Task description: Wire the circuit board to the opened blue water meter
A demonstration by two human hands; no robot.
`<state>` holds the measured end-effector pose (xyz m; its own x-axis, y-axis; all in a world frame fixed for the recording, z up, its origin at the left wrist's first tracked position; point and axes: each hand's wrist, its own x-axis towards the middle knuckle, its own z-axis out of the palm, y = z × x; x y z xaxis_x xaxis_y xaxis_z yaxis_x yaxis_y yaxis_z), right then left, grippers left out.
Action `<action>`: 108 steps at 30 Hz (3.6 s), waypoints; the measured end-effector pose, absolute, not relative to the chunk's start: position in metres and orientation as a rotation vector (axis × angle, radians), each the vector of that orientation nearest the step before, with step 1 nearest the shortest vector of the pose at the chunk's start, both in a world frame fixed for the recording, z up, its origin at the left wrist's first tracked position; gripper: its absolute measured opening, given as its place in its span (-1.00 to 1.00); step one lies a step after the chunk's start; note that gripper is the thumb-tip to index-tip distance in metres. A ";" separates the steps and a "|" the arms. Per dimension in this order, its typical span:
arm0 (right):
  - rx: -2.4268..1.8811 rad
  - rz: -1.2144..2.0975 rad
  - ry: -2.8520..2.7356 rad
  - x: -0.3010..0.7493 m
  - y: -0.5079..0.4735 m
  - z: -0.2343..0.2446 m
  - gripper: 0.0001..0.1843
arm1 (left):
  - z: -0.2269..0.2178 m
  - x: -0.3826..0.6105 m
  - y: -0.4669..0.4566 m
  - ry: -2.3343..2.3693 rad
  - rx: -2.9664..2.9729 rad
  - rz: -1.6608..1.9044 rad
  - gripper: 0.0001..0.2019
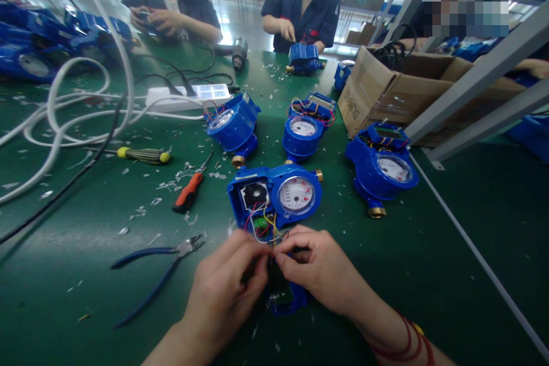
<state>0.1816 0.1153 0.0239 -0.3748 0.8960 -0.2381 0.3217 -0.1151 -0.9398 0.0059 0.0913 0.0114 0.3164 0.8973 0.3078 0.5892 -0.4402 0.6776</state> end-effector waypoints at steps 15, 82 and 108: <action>-1.353 1.509 -1.644 0.180 0.115 0.029 -0.86 | 0.017 -0.008 0.094 1.316 1.949 0.742 -0.89; -1.348 1.540 -1.553 0.176 0.112 0.024 -0.87 | 0.005 0.003 0.075 1.518 2.530 1.136 -0.79; -1.348 1.645 -1.432 0.177 0.116 0.023 -0.89 | 0.008 0.003 0.089 1.334 2.311 1.036 -0.86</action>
